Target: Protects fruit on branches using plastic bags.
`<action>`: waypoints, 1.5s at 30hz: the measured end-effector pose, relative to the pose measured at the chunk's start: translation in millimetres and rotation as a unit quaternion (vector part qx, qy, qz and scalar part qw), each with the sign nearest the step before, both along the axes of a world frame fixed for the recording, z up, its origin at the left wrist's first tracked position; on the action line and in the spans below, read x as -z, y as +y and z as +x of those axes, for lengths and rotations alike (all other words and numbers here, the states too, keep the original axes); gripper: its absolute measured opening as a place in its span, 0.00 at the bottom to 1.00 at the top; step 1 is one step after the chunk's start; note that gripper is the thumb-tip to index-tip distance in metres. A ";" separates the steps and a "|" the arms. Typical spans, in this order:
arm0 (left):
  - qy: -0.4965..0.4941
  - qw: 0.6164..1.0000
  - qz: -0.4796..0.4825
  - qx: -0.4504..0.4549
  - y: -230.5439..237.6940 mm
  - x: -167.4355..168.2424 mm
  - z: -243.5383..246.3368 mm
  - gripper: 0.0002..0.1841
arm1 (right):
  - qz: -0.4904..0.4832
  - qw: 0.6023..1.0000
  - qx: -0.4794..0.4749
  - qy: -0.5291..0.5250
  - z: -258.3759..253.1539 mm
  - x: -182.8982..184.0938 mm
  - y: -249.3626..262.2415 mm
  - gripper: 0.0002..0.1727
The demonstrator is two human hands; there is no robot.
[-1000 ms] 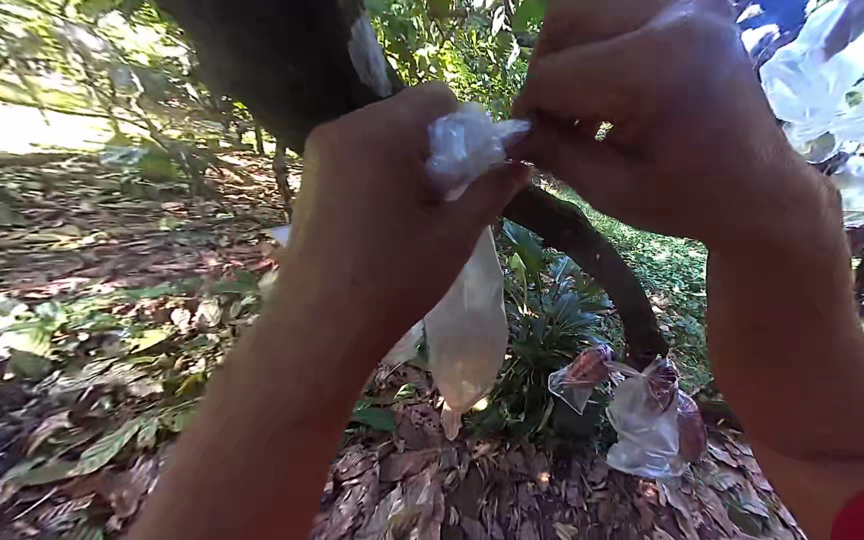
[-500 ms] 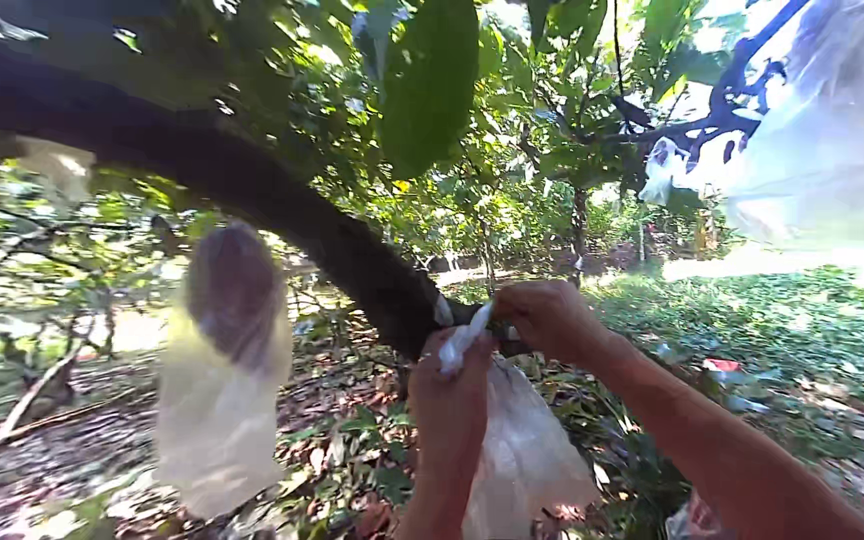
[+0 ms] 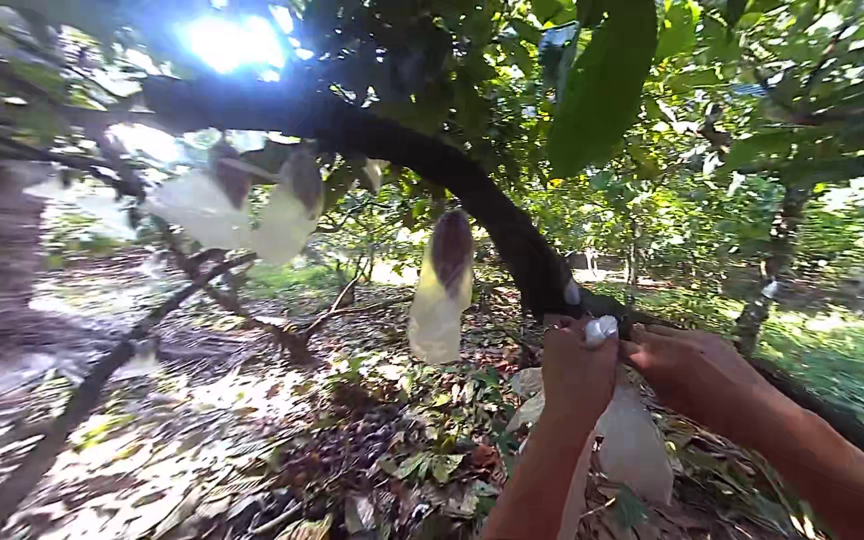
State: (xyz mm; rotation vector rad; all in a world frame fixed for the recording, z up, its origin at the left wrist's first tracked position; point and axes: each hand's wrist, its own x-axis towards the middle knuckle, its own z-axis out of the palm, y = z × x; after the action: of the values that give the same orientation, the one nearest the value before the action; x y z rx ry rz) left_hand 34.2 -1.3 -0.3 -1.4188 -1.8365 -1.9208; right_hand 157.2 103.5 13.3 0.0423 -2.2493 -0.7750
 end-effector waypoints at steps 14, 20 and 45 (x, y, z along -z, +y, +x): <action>-0.058 0.993 -0.077 0.066 -16.7 -22.0 -4.3 0.13 | -0.366 0.869 -0.332 -0.014 -35.0 -37.2 33.9 0.11; -0.027 0.998 -0.052 0.030 -11.1 -22.8 -4.3 0.09 | -0.451 0.815 -0.363 -0.001 -37.4 -28.7 32.7 0.09; 0.047 0.986 0.156 0.039 16.6 8.5 -31.3 0.09 | -0.552 0.797 -0.244 -0.019 -42.0 -32.3 27.0 0.06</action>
State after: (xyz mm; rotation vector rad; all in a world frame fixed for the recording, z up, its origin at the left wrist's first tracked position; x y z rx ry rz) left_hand 2.9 15.3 -8.8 -1.4642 -1.3832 -2.0286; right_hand 115.2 130.4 45.6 0.0714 -2.2384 0.8607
